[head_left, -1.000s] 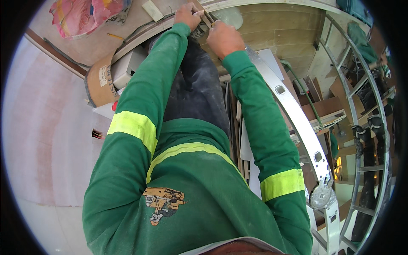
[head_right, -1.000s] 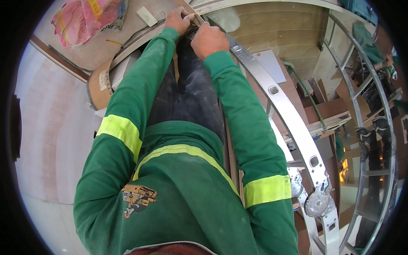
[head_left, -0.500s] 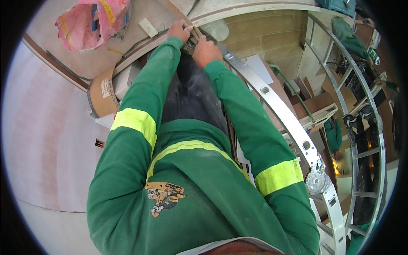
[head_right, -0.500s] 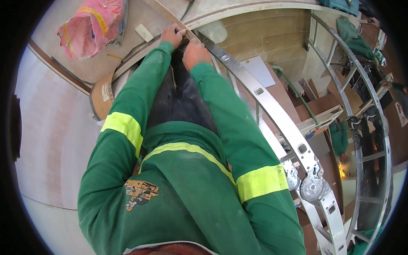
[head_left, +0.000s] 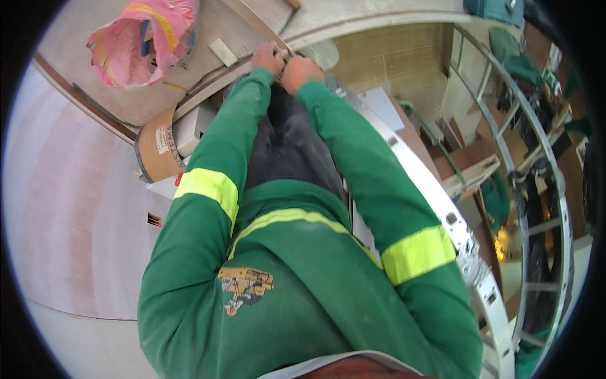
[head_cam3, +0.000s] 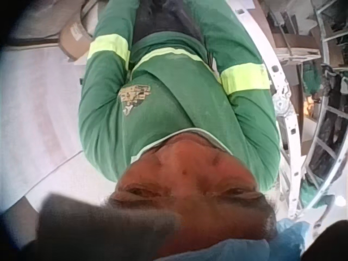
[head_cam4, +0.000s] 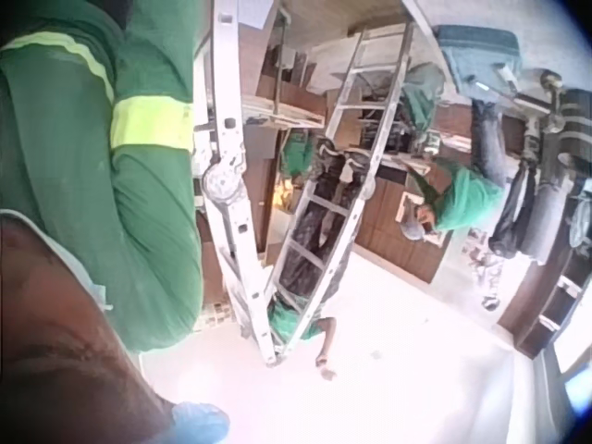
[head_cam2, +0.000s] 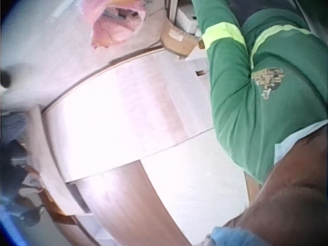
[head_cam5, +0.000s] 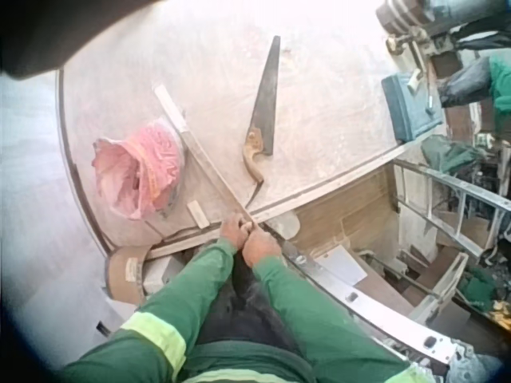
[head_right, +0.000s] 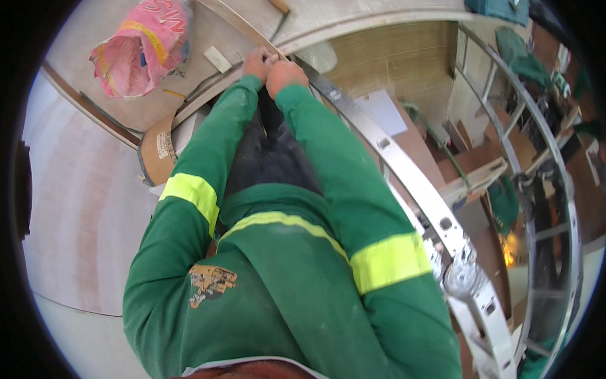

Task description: The person uses a hand saw to cut a small wooden block and then fits it into a gap on a curved wooden structure. They repeatedly adjust the block and use a chisel to refine the fit, working on a construction site with other workers visible in the background.

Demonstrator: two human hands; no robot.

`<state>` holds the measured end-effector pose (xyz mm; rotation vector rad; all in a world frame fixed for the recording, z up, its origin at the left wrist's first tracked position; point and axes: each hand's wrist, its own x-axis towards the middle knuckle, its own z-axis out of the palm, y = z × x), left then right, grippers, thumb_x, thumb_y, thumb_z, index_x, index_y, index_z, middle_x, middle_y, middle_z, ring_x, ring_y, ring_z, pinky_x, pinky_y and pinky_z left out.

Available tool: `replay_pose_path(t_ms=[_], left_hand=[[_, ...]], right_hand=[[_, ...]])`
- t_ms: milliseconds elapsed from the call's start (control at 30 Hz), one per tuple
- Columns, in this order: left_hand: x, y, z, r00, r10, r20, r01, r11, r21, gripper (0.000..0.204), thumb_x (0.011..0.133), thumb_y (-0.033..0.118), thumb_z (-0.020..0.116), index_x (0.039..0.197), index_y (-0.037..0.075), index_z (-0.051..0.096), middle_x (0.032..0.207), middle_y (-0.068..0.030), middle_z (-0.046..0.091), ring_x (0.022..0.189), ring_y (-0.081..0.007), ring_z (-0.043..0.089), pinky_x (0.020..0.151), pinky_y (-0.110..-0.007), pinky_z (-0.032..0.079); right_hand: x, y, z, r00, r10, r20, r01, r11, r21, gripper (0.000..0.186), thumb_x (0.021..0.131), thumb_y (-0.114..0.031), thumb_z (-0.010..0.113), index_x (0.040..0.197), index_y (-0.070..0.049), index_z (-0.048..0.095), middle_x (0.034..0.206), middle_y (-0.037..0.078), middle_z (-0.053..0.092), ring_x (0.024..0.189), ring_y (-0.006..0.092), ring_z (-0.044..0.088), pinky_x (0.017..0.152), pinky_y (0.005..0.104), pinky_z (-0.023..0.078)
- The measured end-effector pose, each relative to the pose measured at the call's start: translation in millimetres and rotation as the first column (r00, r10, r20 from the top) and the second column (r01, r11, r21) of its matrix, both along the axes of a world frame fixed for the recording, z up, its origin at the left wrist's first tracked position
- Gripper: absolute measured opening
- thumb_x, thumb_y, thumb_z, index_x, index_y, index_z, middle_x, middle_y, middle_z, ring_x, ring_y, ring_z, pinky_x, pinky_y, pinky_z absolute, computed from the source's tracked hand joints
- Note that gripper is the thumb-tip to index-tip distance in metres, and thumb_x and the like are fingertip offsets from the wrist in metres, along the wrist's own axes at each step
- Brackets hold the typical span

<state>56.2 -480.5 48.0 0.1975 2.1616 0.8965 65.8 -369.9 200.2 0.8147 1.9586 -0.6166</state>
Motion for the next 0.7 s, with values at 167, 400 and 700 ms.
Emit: replay_pose_path(t_ms=[167,400,700], left_hand=[[7,-3,0,1.000,0.014,0.002,-0.014,0.999,-0.028,0.026,0.084,0.029,0.081,0.089,0.006,0.070,0.089,-0.0188,0.071,0.092,-0.0402,0.068,0.081,-0.050,0.053],[-8,-3,-3,0.998,-0.011,0.057,0.014,0.998,-0.054,0.030,0.084,0.035,0.082,0.090,0.007,0.073,0.090,-0.0170,0.074,0.088,-0.0375,0.070,0.081,-0.047,0.054],[8,-8,1,0.990,0.132,0.047,-0.132,0.991,0.014,0.036,0.085,0.038,0.085,0.095,0.004,0.075,0.089,-0.0144,0.076,0.082,-0.0232,0.072,0.077,-0.038,0.056]], right_hand=[[12,20,-7,0.994,0.080,0.071,-0.079,0.997,-0.012,0.027,0.091,-0.023,0.065,0.104,-0.003,0.076,0.112,0.027,0.073,0.107,0.0416,0.071,0.094,0.0479,0.058],[49,28,19,0.990,-0.078,-0.121,0.086,0.995,0.059,0.039,0.100,-0.027,0.058,0.131,-0.003,0.058,0.110,0.029,0.070,0.107,0.0468,0.068,0.095,0.0561,0.053],[72,26,15,0.964,-0.076,-0.254,0.083,0.996,0.016,0.035,0.100,-0.028,0.059,0.127,-0.006,0.062,0.106,0.027,0.071,0.103,0.0465,0.068,0.092,0.0552,0.053]])
